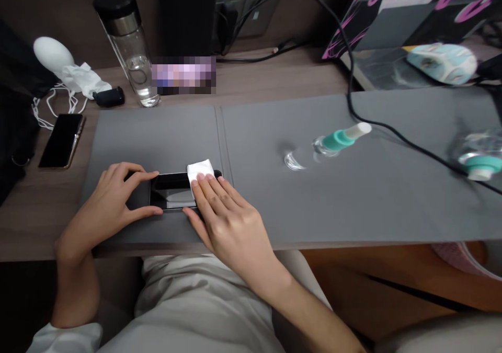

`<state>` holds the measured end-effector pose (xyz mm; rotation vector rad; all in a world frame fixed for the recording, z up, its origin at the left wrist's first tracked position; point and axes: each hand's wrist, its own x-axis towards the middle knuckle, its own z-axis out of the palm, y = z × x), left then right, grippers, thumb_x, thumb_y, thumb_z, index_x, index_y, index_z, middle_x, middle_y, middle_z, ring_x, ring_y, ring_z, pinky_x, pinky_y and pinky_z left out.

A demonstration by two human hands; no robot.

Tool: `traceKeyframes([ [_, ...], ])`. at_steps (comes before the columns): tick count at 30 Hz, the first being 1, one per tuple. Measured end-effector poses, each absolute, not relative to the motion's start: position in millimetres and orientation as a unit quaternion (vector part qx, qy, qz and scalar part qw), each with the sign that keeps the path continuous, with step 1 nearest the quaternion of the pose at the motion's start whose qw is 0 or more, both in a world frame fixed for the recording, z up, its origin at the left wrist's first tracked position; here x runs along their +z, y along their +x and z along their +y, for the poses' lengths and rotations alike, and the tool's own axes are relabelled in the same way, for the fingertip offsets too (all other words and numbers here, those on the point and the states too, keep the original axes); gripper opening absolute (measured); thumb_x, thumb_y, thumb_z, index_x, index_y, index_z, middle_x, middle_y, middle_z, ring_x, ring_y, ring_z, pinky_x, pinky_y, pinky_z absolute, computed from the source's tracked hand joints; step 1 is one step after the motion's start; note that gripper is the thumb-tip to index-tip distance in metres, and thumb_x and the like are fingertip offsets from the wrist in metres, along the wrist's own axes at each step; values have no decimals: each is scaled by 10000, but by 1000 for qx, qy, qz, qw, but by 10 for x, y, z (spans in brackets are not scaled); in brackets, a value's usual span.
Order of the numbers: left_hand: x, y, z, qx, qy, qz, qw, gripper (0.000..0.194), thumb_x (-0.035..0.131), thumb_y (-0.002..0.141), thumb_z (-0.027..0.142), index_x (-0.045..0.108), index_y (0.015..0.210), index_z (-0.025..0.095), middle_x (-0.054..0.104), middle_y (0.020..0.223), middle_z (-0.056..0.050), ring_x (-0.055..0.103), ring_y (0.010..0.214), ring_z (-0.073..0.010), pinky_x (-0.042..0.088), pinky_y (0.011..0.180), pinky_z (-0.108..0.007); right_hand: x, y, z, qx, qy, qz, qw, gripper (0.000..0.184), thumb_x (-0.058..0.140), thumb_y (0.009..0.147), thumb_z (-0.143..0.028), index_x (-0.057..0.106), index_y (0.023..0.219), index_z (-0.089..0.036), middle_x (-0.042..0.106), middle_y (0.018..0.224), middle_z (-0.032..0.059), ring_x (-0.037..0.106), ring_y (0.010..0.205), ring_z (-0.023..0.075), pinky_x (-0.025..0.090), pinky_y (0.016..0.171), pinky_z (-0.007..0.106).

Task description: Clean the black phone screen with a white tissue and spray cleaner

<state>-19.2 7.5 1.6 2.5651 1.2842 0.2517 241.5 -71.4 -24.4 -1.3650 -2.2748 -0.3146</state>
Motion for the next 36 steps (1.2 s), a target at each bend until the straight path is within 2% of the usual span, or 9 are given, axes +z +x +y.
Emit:
traceKeyframes([
  [18,3,-190,76,95,885,438,126,714,684,911,727,609,1434,248,586,1355,-114,550,1253,-331,453,1096,-533,-101,2370,-891,-110,-479,-841,224,346,648,1045,-242,729,1293,-16,763,1312,179,766,1207,277,629,1092,416],
  [25,-16,-196,84,92,887,435,124,724,609,926,770,597,1433,254,579,1360,-111,548,1250,-324,454,1088,-521,-139,2312,-799,-107,-488,-836,227,343,647,1044,-230,728,1306,-23,754,1332,185,759,1223,285,632,1086,427],
  [36,-7,-189,76,92,890,431,117,722,600,928,769,598,1425,246,583,1346,-118,556,1242,-323,461,1066,-517,-157,2269,-581,-113,-485,-831,249,315,611,1058,-209,742,1262,-8,775,1284,183,780,1175,285,654,1046,429],
])
